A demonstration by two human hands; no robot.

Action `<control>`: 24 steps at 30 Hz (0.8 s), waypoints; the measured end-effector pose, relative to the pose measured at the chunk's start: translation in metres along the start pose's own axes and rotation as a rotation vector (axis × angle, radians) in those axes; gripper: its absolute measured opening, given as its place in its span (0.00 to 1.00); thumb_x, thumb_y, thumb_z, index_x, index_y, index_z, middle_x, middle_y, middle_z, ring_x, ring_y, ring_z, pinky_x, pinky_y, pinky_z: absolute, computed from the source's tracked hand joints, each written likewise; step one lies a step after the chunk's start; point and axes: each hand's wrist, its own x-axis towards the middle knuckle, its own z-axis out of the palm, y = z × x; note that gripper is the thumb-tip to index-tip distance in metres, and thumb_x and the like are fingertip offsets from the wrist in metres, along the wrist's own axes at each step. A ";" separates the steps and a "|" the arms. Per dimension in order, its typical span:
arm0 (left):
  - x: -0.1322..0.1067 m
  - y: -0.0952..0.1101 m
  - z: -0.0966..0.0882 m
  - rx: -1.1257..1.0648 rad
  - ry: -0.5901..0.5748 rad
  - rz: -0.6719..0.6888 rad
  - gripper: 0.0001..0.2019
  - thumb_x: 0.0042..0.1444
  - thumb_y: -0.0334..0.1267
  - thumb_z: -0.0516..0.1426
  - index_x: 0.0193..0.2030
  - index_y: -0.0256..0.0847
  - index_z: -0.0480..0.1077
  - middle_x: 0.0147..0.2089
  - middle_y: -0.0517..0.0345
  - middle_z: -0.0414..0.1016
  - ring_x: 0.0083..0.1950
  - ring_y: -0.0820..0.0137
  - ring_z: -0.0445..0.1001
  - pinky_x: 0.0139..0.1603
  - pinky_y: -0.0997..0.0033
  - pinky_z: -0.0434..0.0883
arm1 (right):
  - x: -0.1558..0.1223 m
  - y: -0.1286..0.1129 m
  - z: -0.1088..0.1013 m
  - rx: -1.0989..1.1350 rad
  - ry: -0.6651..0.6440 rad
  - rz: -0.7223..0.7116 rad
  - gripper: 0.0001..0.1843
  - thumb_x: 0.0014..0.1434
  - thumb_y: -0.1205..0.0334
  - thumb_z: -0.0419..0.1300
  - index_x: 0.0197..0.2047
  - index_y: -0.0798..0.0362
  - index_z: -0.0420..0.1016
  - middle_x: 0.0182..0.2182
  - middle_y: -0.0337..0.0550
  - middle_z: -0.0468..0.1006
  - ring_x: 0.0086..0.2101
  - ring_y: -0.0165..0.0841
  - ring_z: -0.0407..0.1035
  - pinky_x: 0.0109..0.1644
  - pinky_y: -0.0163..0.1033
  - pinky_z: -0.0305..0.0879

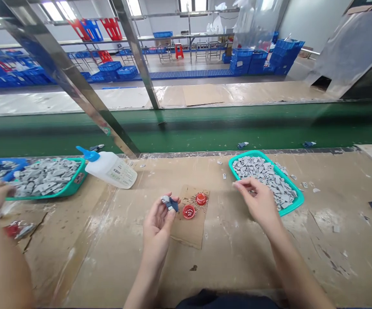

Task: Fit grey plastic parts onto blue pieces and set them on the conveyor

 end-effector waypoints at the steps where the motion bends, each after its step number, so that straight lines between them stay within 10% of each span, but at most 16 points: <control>1: 0.000 0.000 -0.001 -0.005 -0.004 0.001 0.20 0.51 0.38 0.60 0.53 0.43 0.67 0.50 0.51 0.75 0.54 0.63 0.71 0.58 0.63 0.65 | -0.005 -0.003 0.012 0.132 -0.064 0.022 0.15 0.54 0.48 0.58 0.32 0.52 0.75 0.32 0.46 0.79 0.33 0.38 0.71 0.37 0.40 0.64; 8: -0.005 0.000 -0.014 -0.029 0.023 -0.012 0.21 0.52 0.37 0.60 0.53 0.43 0.66 0.51 0.51 0.74 0.56 0.64 0.70 0.59 0.65 0.63 | -0.018 -0.003 0.070 0.428 -0.246 0.230 0.19 0.45 0.47 0.66 0.30 0.57 0.75 0.27 0.49 0.80 0.27 0.35 0.72 0.30 0.37 0.65; 24: 0.007 0.002 -0.024 0.027 -0.012 0.021 0.20 0.51 0.37 0.60 0.52 0.40 0.66 0.50 0.49 0.74 0.54 0.63 0.71 0.58 0.62 0.65 | -0.019 0.003 0.078 0.392 -0.281 0.233 0.18 0.46 0.49 0.66 0.29 0.57 0.75 0.26 0.48 0.79 0.28 0.35 0.72 0.31 0.37 0.65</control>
